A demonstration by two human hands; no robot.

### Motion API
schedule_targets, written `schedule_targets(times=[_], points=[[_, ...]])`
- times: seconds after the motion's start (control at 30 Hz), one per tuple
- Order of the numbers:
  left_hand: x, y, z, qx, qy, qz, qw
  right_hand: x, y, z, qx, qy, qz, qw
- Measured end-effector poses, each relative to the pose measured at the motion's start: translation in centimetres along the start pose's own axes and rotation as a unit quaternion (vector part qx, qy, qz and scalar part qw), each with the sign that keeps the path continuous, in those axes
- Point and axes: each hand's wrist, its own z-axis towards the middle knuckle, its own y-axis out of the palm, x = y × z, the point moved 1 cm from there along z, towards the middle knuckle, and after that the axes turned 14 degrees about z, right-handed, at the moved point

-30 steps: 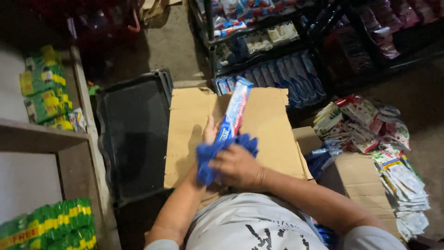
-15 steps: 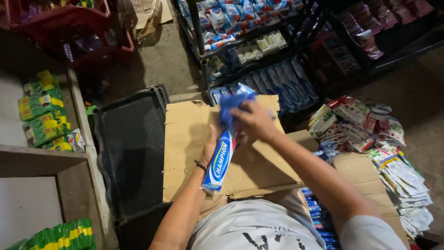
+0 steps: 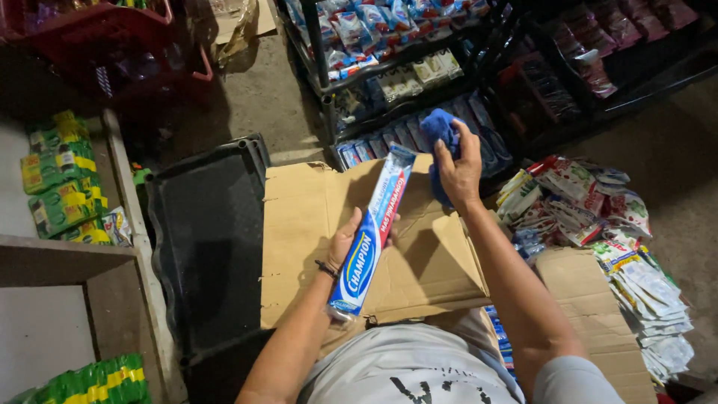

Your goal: Cleaning individual laundry detergent bars with a cloth and organizing them on shelves.

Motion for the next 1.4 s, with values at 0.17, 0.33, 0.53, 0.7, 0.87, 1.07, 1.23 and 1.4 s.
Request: schedule_targets(times=[0.17, 0.33, 0.53, 0.7, 0.87, 1.07, 1.23, 1.4], points=[[-2.9, -9.7, 4.0, 0.005, 0.002, 0.005, 1.000, -1.3, 2.6, -2.3, -0.115, -0.030, 0.023, 0.993], [-2.4, -11.1, 4.0, -0.017, -0.037, -0.007, 0.999, -6.1, 3.8, -6.5, -0.301, -0.044, -0.044, 0.952], [0.7, -3.9, 0.1, 0.057, -0.013, 0.074, 0.996, -16.0, 2.8, -12.4, -0.392, -0.216, 0.067, 0.892], [-0.3, -7.5, 2.0, -0.013, 0.021, -0.008, 1.000, -17.0, 1.7, -12.9, -0.484, -0.225, 0.178, 0.827], [-0.7, -7.3, -0.5, 0.151, -0.069, 0.425, 0.890, -10.0, 2.1, -9.9, -0.414, -0.209, 0.085, 0.882], [-3.5, -9.5, -0.3, 0.062, -0.016, 0.303, 0.951, -5.5, -0.2, -2.7, -0.218, -0.074, 0.018, 0.973], [0.2, 0.5, -4.5, -0.016, -0.019, 0.232, 0.972, 3.1, -2.1, -2.8, 0.104, 0.356, 0.204, 0.906], [-0.8, -1.4, -3.7, 0.017, -0.034, 0.145, 0.989, 4.2, -2.3, -4.6, 0.052, 0.474, 0.544, 0.690]])
